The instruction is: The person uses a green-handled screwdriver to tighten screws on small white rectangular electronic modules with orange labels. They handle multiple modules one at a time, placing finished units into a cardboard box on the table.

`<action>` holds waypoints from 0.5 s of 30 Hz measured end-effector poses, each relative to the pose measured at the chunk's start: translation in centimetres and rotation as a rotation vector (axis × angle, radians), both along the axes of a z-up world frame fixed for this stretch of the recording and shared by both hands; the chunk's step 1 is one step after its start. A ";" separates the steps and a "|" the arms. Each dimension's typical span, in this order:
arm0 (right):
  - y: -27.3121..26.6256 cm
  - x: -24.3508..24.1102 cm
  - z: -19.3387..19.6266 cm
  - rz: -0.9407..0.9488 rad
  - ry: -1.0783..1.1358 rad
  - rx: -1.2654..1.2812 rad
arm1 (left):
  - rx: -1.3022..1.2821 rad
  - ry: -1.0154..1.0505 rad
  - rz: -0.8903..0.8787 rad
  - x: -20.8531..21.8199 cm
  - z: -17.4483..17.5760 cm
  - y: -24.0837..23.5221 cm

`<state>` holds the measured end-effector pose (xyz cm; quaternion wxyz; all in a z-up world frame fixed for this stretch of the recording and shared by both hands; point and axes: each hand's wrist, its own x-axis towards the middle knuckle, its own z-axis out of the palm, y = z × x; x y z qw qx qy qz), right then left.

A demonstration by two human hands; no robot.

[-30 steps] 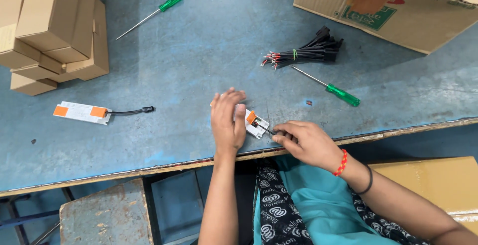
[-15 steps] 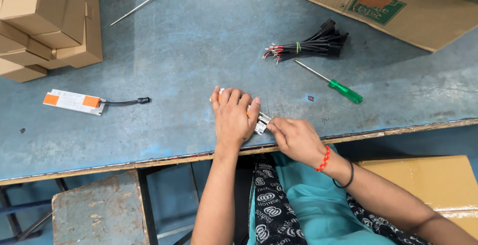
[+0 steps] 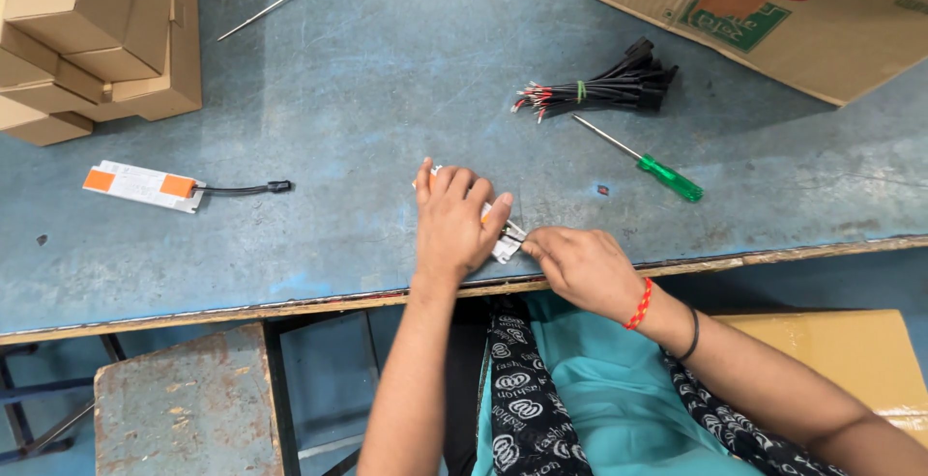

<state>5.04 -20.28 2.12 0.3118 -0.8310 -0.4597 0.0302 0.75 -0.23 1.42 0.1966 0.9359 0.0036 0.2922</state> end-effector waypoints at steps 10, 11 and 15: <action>-10.3 9.1 0.8 -0.415 -0.403 -0.124 | -0.683 0.168 0.485 -6.9 1.4 -4.8; -10.9 9.5 -0.1 -0.491 -0.366 -0.237 | -0.826 0.231 0.458 -7.8 1.0 -6.3; -12.4 10.4 -1.9 -0.503 -0.195 -0.244 | -1.384 0.108 0.211 -8.9 -1.5 -10.3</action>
